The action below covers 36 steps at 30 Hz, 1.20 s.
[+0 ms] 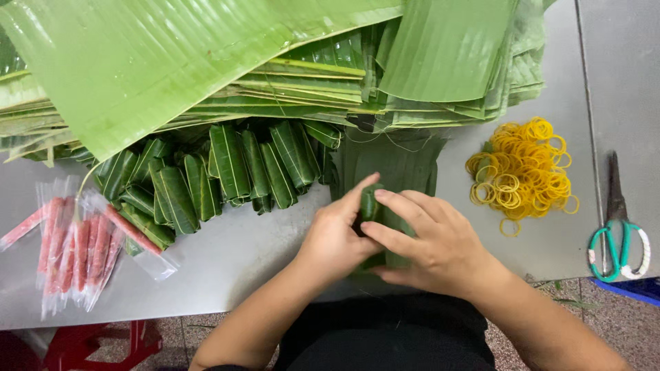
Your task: The person folds banana leaves into cylindrical bundles, places a small pink item inside, and secures each bundle with a yellow rubber band. The finished bundles are stacked on the table.
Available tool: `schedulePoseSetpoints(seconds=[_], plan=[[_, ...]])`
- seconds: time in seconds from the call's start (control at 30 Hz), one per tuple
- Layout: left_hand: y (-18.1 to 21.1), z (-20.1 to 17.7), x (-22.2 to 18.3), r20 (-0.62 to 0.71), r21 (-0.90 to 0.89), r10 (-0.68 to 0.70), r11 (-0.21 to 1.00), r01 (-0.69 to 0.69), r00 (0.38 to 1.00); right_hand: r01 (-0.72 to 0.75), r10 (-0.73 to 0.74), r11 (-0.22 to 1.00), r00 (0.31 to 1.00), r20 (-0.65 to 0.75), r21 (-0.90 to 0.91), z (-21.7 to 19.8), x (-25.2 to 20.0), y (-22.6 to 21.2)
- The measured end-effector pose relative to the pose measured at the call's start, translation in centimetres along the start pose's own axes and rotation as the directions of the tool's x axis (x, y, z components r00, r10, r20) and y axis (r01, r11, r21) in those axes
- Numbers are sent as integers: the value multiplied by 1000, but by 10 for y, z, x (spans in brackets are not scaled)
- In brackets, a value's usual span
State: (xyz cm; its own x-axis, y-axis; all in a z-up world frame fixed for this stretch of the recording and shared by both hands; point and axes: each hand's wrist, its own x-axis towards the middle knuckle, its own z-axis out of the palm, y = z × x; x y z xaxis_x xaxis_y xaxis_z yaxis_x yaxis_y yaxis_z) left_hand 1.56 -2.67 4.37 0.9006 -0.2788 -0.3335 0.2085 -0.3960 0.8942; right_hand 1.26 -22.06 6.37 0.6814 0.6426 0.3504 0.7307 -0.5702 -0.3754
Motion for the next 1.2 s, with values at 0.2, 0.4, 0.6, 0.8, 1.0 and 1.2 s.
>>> schedulePoseSetpoints(seconds=[0.2,0.4,0.6,0.8,1.0,1.2], plan=[[-13,-20,-9,378,-475,174,879,29,909,-252,254,851,965,59,460,-5,-19,13],[-21,-24,-5,276,-441,385,865,-240,881,-254,289,801,957,21,542,-10,-20,11],[-22,3,-4,163,-523,289,836,-166,943,-69,121,963,973,-194,259,-7,-7,1],[-39,18,2,390,-724,231,674,143,891,76,-9,925,984,-177,372,-1,-7,3],[-61,28,6,452,-771,237,589,242,860,-101,208,794,972,-112,600,-6,-12,-7],[-64,35,-3,587,-777,280,457,432,760,38,18,967,976,-215,252,-15,0,-1]])
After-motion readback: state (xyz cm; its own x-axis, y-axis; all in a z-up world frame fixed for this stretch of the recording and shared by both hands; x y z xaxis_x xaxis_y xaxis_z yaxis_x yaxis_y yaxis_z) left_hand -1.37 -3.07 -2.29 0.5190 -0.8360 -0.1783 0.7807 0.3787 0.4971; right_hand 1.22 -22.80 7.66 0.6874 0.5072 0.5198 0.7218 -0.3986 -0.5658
